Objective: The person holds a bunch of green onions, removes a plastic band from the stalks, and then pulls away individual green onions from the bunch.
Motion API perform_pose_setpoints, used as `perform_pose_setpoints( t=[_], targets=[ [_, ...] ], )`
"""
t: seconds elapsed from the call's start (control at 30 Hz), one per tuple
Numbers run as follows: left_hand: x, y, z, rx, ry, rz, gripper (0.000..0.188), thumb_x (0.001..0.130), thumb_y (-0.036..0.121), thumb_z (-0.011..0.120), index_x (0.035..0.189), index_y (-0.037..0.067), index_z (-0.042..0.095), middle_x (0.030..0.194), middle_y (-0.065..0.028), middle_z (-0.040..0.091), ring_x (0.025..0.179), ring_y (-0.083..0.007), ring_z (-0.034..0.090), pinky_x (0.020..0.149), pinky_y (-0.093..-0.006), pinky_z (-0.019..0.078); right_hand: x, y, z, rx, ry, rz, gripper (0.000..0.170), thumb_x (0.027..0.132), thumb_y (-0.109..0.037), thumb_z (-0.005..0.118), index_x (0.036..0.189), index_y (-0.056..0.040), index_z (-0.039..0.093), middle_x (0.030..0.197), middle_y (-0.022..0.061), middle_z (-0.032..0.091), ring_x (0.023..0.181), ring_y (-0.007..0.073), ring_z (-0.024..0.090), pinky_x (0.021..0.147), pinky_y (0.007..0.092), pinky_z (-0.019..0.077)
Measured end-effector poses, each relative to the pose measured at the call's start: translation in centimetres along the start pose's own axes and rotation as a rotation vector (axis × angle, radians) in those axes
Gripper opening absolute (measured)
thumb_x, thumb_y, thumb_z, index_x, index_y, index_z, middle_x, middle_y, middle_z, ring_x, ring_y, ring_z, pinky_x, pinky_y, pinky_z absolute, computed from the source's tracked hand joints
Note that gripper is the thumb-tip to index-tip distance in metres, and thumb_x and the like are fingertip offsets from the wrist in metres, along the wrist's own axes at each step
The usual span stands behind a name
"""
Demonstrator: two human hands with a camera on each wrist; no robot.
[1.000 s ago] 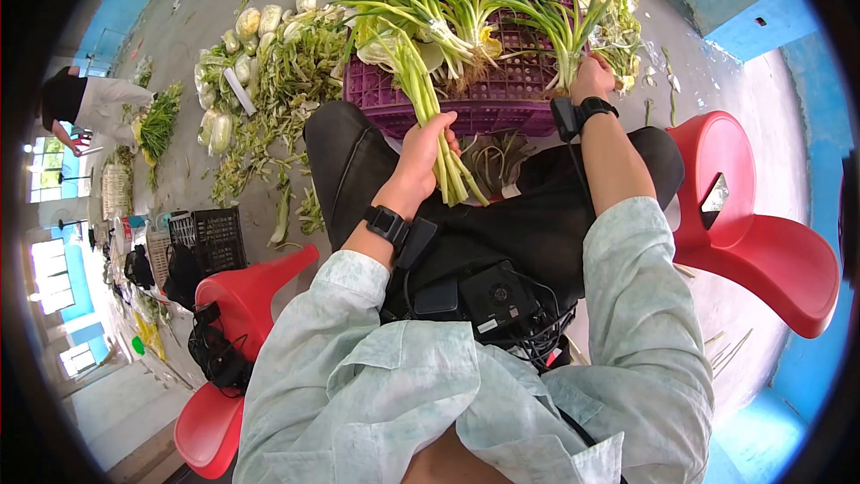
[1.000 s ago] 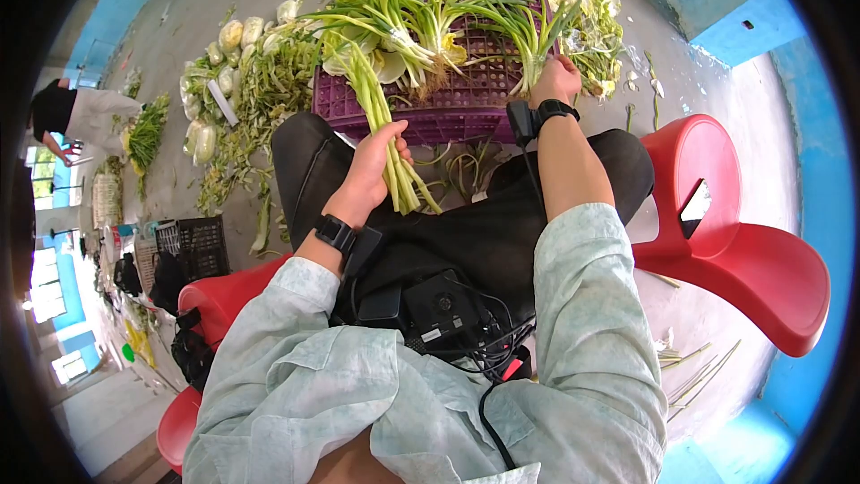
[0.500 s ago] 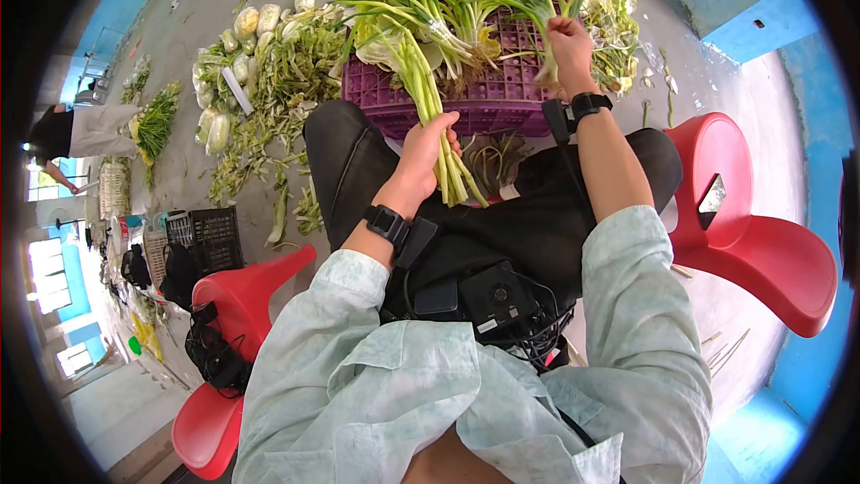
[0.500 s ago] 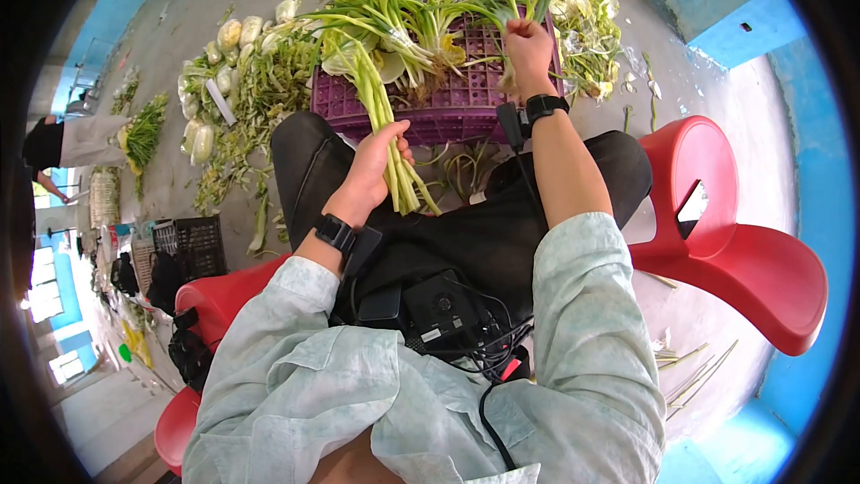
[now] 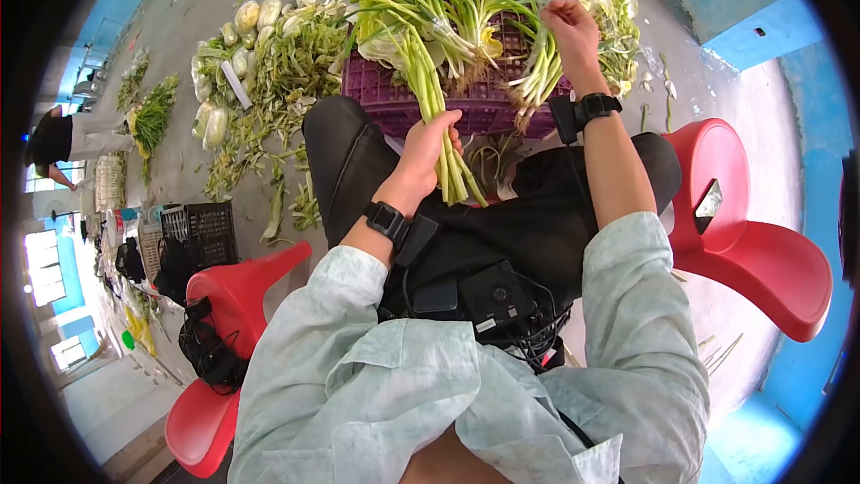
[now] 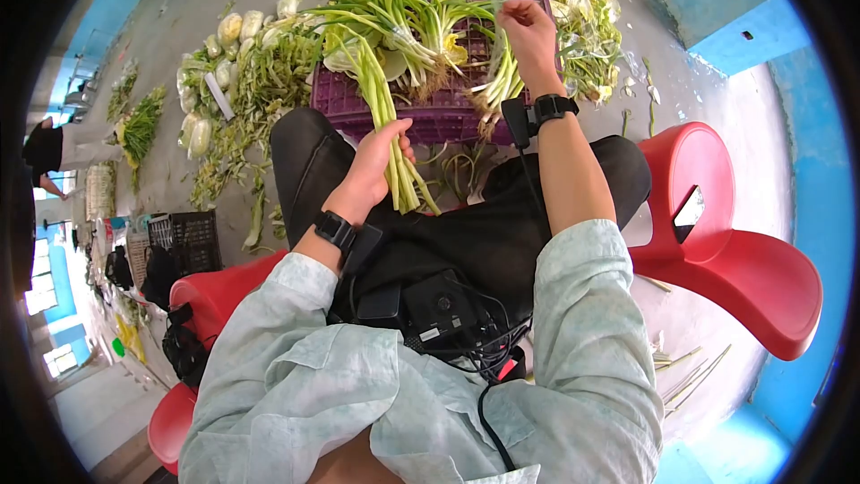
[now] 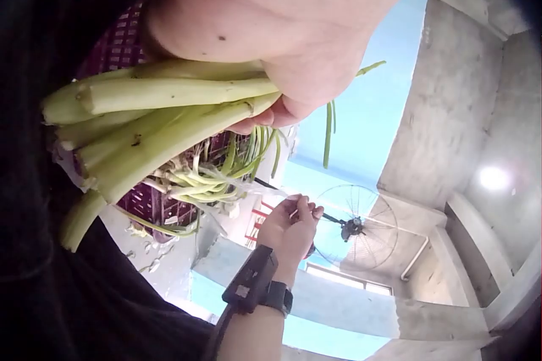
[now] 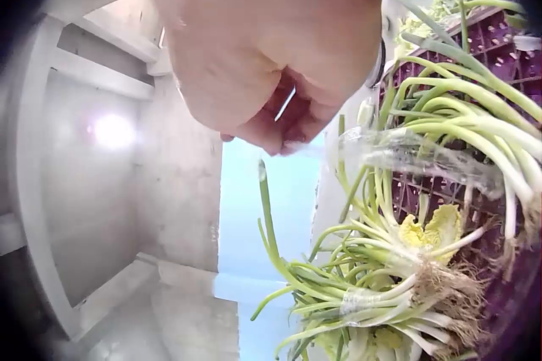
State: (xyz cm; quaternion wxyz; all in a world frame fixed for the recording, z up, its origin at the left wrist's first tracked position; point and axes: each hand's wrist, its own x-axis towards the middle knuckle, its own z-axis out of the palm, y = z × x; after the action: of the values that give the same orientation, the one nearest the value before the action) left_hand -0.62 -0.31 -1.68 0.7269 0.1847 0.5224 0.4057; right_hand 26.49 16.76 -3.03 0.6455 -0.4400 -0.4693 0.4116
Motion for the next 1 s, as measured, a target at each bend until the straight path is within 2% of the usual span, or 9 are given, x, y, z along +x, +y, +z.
perform_pose_setpoints(
  t=[0.13, 0.27, 0.4, 0.5, 0.6, 0.63, 0.73, 0.87, 1.0],
  targets=[
    [-0.2, 0.1, 0.1, -0.002, 0.012, 0.001, 0.021, 0.093, 0.026, 0.072, 0.094, 0.011, 0.058, 0.075, -0.0002, 0.056, 0.068, -0.0149, 0.057, 0.067, -0.0327, 0.0508, -0.8, 0.0, 0.5, -0.036, -0.057, 0.178, 0.018, 0.092, -0.001, 0.071, 0.108, -0.0051, 0.065, 0.099, 0.0011, 0.067, 0.09, 0.0105, 0.064, 0.083, 0.0229, 0.0517],
    [-0.3, 0.1, 0.0, -0.002, 0.012, 0.005, 0.021, 0.093, 0.026, 0.072, 0.094, 0.011, 0.058, 0.075, -0.0001, 0.056, 0.068, -0.0149, 0.057, 0.067, -0.0327, 0.0507, -1.3, -1.2, 1.4, 0.16, -0.128, 0.339, 0.023, 0.093, -0.002, 0.07, 0.114, -0.0073, 0.061, 0.106, 0.0009, 0.062, 0.093, 0.0123, 0.064, 0.083, 0.0269, 0.0532],
    [-0.2, 0.1, 0.2, -0.017, 0.007, 0.04, 0.02, 0.094, 0.025, 0.072, 0.094, 0.011, 0.058, 0.075, -0.0003, 0.056, 0.069, -0.015, 0.057, 0.067, -0.0329, 0.0507, -2.3, -4.1, 3.1, 0.209, -0.207, 0.355, 0.022, 0.095, -0.002, 0.068, 0.115, -0.0093, 0.061, 0.107, -0.0016, 0.063, 0.094, 0.0106, 0.064, 0.082, 0.0263, 0.0531],
    [-0.3, 0.3, 0.4, -0.053, 0.003, 0.121, 0.02, 0.094, 0.025, 0.072, 0.094, 0.011, 0.058, 0.075, -0.0005, 0.056, 0.069, -0.0146, 0.057, 0.066, -0.0328, 0.0506, -2.6, -4.8, 3.4, 0.22, -0.367, 0.364, 0.028, 0.092, -0.002, 0.069, 0.119, -0.0076, 0.061, 0.109, -0.001, 0.063, 0.096, 0.0123, 0.065, 0.083, 0.0268, 0.0563],
    [-0.6, 0.7, 0.6, -0.113, -0.002, 0.193, 0.018, 0.095, 0.023, 0.072, 0.097, 0.011, 0.059, 0.078, -0.0005, 0.058, 0.069, -0.0136, 0.057, 0.067, -0.032, 0.0505, -4.3, -6.8, 4.7, 0.183, -0.446, 0.377, 0.027, 0.092, -0.002, 0.07, 0.116, -0.0075, 0.062, 0.109, -0.0008, 0.064, 0.094, 0.0106, 0.065, 0.081, 0.0251, 0.0559],
    [-0.7, 0.9, 0.8, -0.136, -0.005, 0.212, 0.018, 0.095, 0.023, 0.072, 0.098, 0.011, 0.059, 0.079, -0.0005, 0.058, 0.069, -0.0132, 0.056, 0.067, -0.0317, 0.0504, -4.8, -7.5, 5.2, 0.134, -0.538, 0.348, 0.022, 0.093, -0.002, 0.067, 0.113, -0.0079, 0.061, 0.101, -0.0019, 0.065, 0.083, 0.0067, 0.063, 0.069, 0.022, 0.0507],
    [-1.3, 1.3, 1.4, -0.188, -0.014, 0.287, 0.019, 0.096, 0.022, 0.072, 0.104, 0.01, 0.061, 0.084, -0.0005, 0.059, 0.069, -0.0121, 0.055, 0.068, -0.0306, 0.0503, -6.6, -9.2, 6.6, 0.026, -0.722, 0.38, 0.022, 0.091, -0.003, 0.068, 0.112, -0.0068, 0.061, 0.099, -0.0018, 0.065, 0.083, 0.0051, 0.062, 0.07, 0.0212, 0.0501],
    [-1.1, 1.1, 1.2, -0.149, -0.058, 0.278, 0.02, 0.096, 0.021, 0.072, 0.108, 0.009, 0.061, 0.085, -0.0004, 0.058, 0.07, -0.0114, 0.055, 0.068, -0.0301, 0.05, -7.8, -7.5, 7.9, -0.092, -0.871, 0.274, 0.029, 0.089, -0.003, 0.069, 0.117, -0.0047, 0.063, 0.105, 0.0, 0.065, 0.089, 0.0077, 0.062, 0.078, 0.0234, 0.0523],
    [-0.8, 0.8, 0.9, -0.131, -0.055, 0.278, 0.019, 0.096, 0.018, 0.071, 0.108, 0.008, 0.061, 0.083, -0.0004, 0.057, 0.07, -0.0112, 0.055, 0.068, -0.03, 0.05, -7.9, -6.6, 7.8, -0.106, -0.986, 0.384, 0.033, 0.089, -0.002, 0.068, 0.122, -0.0019, 0.062, 0.112, 0.0042, 0.064, 0.097, 0.0096, 0.06, 0.082, 0.0269, 0.0537]
  ],
)
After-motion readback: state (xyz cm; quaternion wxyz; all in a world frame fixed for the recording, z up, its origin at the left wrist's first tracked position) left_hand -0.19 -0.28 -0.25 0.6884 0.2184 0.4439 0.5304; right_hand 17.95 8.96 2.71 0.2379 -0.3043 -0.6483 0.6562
